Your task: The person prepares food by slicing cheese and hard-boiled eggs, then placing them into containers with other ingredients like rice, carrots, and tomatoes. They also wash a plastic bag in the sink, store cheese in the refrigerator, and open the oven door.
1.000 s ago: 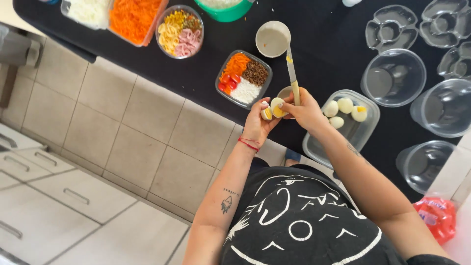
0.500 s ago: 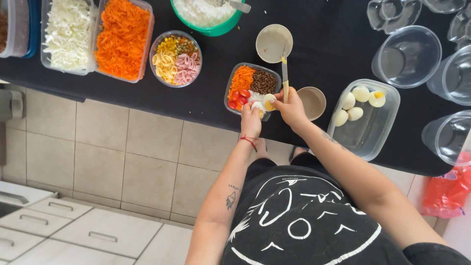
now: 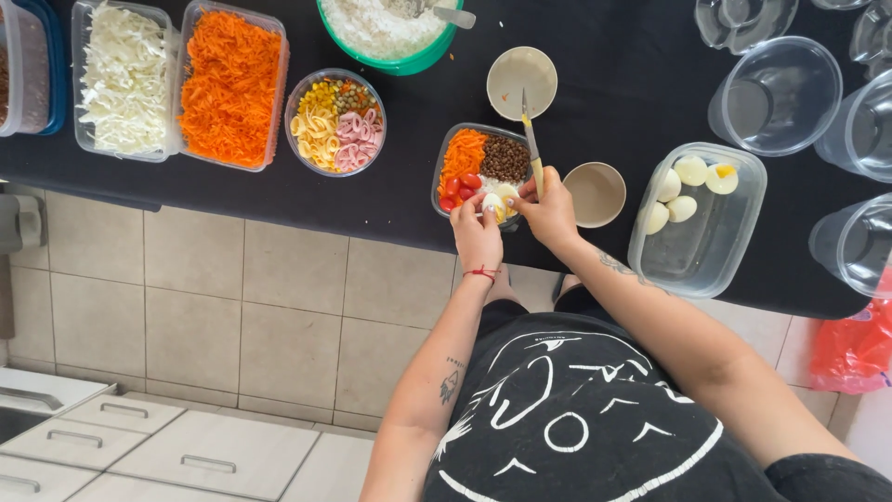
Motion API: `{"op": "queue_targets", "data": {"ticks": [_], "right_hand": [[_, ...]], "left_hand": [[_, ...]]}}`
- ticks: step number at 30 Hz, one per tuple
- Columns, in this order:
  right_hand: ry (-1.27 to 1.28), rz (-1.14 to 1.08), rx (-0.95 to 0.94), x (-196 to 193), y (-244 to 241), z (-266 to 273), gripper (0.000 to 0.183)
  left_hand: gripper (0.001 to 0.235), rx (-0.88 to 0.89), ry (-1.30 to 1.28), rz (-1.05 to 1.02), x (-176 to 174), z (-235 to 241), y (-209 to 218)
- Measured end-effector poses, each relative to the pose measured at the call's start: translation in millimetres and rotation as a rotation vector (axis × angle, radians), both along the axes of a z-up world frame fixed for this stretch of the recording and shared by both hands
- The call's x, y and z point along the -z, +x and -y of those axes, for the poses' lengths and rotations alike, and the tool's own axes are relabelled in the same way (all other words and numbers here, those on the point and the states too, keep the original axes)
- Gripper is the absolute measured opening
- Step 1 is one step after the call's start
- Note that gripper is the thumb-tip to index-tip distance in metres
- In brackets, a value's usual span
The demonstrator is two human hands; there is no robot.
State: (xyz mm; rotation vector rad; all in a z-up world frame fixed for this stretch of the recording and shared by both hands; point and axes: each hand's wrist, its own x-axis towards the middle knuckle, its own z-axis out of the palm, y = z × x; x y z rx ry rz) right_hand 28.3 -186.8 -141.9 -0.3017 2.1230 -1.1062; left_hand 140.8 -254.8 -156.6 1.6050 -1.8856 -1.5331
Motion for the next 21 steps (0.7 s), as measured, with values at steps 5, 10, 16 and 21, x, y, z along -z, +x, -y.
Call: {"op": "queue_targets", "data": {"ticks": [5,10,16,21], "right_hand": [[-0.049,0.036,0.071,-6.4,4.5,-1.4,0.033],[-0.075,0.049,0.118,-8.6,3.8,-4.5,0.037],[-0.078,0.083,0.165,-10.5,5.6,-2.6,0.033],[-0.056,0.041,0.14,1.1,5.2,1.6,0.028]], "left_hand": [[0.024,0.008,-0.018,0.029,-10.5,3.0,-1.9],[0.03,0.038,-0.02,0.055,-42.8,5.2,2.2],[0.034,0.129,-0.093,0.106,-38.4,3.7,8.9],[0.032,0.104,-0.129,0.079,-32.4,2.2,6.3]]}}
